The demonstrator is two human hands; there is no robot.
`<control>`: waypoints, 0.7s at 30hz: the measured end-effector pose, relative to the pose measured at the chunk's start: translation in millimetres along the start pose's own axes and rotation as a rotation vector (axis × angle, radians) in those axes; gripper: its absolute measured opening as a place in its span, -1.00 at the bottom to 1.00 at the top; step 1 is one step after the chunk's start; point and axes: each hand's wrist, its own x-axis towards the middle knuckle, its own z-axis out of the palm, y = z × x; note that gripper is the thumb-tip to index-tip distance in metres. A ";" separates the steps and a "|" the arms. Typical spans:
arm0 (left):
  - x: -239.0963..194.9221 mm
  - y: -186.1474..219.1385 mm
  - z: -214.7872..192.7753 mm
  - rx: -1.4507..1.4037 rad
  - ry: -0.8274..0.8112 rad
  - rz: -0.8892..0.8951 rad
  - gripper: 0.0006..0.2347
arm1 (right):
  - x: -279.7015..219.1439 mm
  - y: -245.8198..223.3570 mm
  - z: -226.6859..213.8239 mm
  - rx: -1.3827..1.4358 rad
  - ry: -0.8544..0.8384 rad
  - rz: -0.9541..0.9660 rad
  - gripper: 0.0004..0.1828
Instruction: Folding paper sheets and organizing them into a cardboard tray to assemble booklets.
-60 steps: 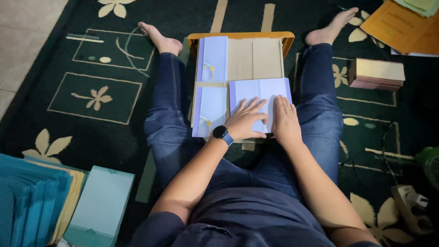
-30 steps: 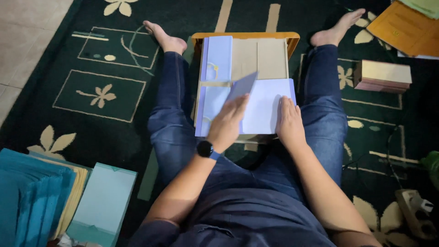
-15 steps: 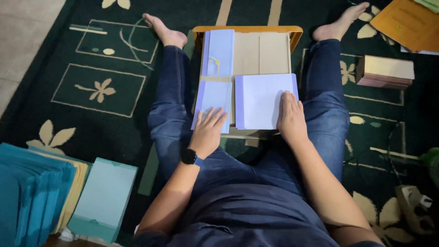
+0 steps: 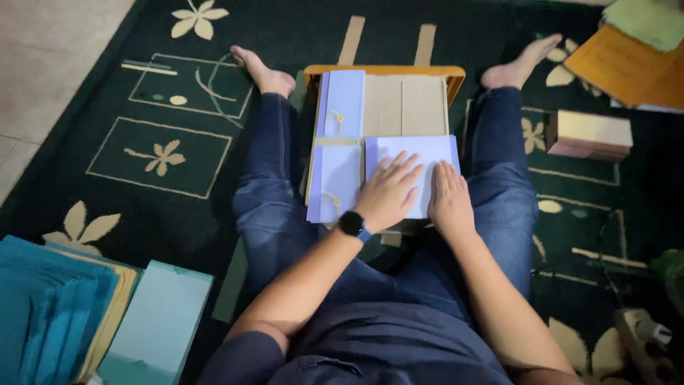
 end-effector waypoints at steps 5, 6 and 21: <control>7.7 -3.1 33.2 0.002 -0.353 -0.186 -0.54 | -1.5 9.1 5.3 0.005 -0.005 -0.011 -0.29; 5.6 -2.3 32.7 0.018 -0.441 -0.244 -0.49 | -2.4 11.4 6.9 0.020 -0.018 -0.006 -0.26; 9.1 16.4 -1.2 0.162 -0.324 -0.502 -0.51 | -0.7 36.0 -8.8 0.489 -0.206 0.459 -0.27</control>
